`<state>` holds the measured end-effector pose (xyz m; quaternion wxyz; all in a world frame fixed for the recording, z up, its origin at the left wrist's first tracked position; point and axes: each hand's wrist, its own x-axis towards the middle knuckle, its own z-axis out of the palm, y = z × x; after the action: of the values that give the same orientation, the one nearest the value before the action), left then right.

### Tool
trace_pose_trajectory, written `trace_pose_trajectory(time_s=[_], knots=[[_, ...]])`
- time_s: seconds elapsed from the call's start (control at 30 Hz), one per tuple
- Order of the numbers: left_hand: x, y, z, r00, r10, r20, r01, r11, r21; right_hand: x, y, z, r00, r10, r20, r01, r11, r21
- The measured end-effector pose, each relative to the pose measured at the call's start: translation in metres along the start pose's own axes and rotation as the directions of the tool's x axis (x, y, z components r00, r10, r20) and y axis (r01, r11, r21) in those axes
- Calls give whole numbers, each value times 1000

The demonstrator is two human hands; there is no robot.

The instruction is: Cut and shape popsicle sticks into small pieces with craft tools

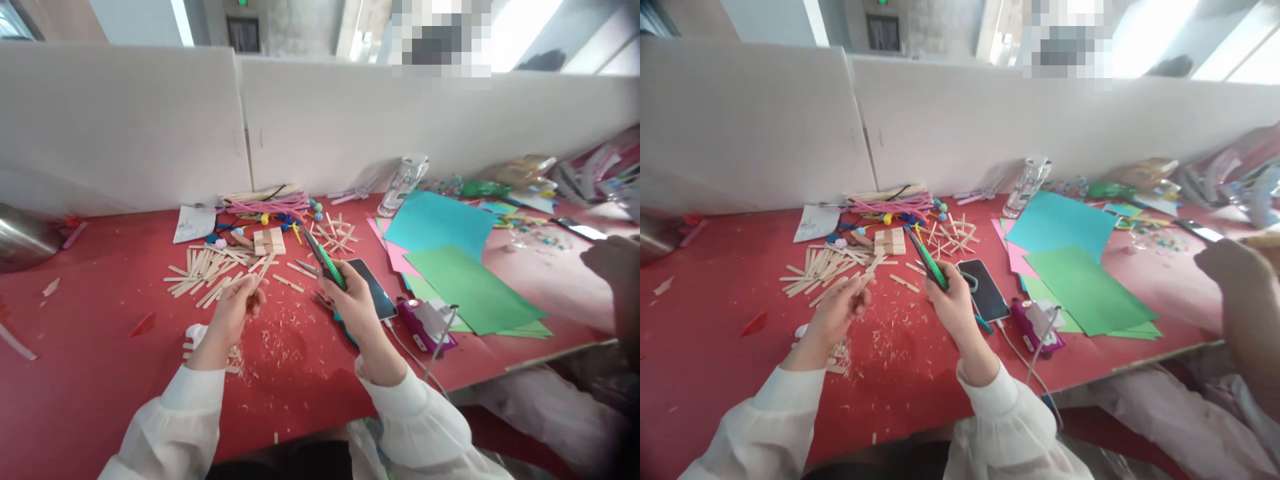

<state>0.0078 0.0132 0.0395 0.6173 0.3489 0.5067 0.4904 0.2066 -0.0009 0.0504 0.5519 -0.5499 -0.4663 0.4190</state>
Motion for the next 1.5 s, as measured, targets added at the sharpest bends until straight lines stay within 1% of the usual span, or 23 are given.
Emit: trace_pose_trajectory(time_s=[0.07, 0.13, 0.2, 0.3, 0.4, 0.47, 0.53, 0.6, 0.67, 0.73, 0.8, 0.87, 0.97, 1.0, 1.07, 1.13, 1.23, 1.3, 1.4, 1.5], knots=[[6, 1, 2, 1000, -15, 0, 15, 999, -41, 19, 2, 11, 1000, 16, 18, -17, 999, 35], [9, -2, 3, 999, -48, 15, 49, 996, -72, 30, 8, 24, 998, 28, 48, -31, 997, 69], [10, -7, 3, 997, -78, 22, 79, 993, -92, 35, 18, 36, 995, 50, 85, -58, 993, 98], [10, -15, 2, 992, -123, 36, 126, 988, -92, 31, 30, 50, 988, 80, 135, -98, 986, 134], [10, -23, 2, 994, -103, 37, 105, 994, -42, 24, 36, 57, 977, 106, 183, -135, 979, 153], [10, -28, 3, 997, -66, 40, 66, 998, 6, 22, 37, 58, 972, 119, 201, -152, 976, 158], [10, -31, 3, 998, -12, 56, 6, 995, 98, 23, 37, 57, 970, 126, 209, -161, 974, 158], [9, -33, 3, 994, 30, 104, -51, 976, 210, 25, 38, 55, 969, 126, 214, -161, 975, 154], [7, -34, 2, 986, 17, 164, -64, 958, 281, 27, 40, 53, 969, 120, 214, -153, 978, 142], [5, -35, 1, 981, -12, 193, -51, 947, 318, 27, 41, 52, 973, 108, 206, -135, 984, 121], [5, -34, -1, 986, 6, 166, -62, 940, 335, 25, 40, 49, 978, 82, 191, -101, 990, 93], [6, -33, -2, 992, 75, 98, -103, 941, 323, 20, 34, 43, 982, 46, 183, -59, 996, 67], [8, -26, -4, 983, 184, -13, -173, 945, 278, 10, 19, 31, 968, -31, 248, 29, 1000, 12], [8, -24, -4, 979, 201, -42, -183, 947, 263, 6, 14, 27, 936, -100, 338, 136, 987, -84], [7, -19, -4, 973, 210, -90, -183, 953, 241, -1, 4, 21, 872, -161, 462, 297, 924, -239], [6, -17, -5, 968, 214, -129, -182, 957, 228, -6, -1, 18, 843, -172, 509, 389, 850, -356], [5, -18, -6, 960, 226, -168, -184, 955, 233, -12, -3, 20, 839, -181, 514, 449, 764, -464], [5, -20, -8, 955, 229, -188, -182, 954, 240, -15, -1, 21, 837, -192, 513, 470, 732, -493], [5, -22, -10, 947, 252, -201, -194, 943, 269, -18, 2, 21, 834, -191, 517, 479, 715, -509], [4, -21, -9, 942, 267, -202, -198, 931, 307, -19, 2, 20, 832, -194, 519, 480, 720, -501]])
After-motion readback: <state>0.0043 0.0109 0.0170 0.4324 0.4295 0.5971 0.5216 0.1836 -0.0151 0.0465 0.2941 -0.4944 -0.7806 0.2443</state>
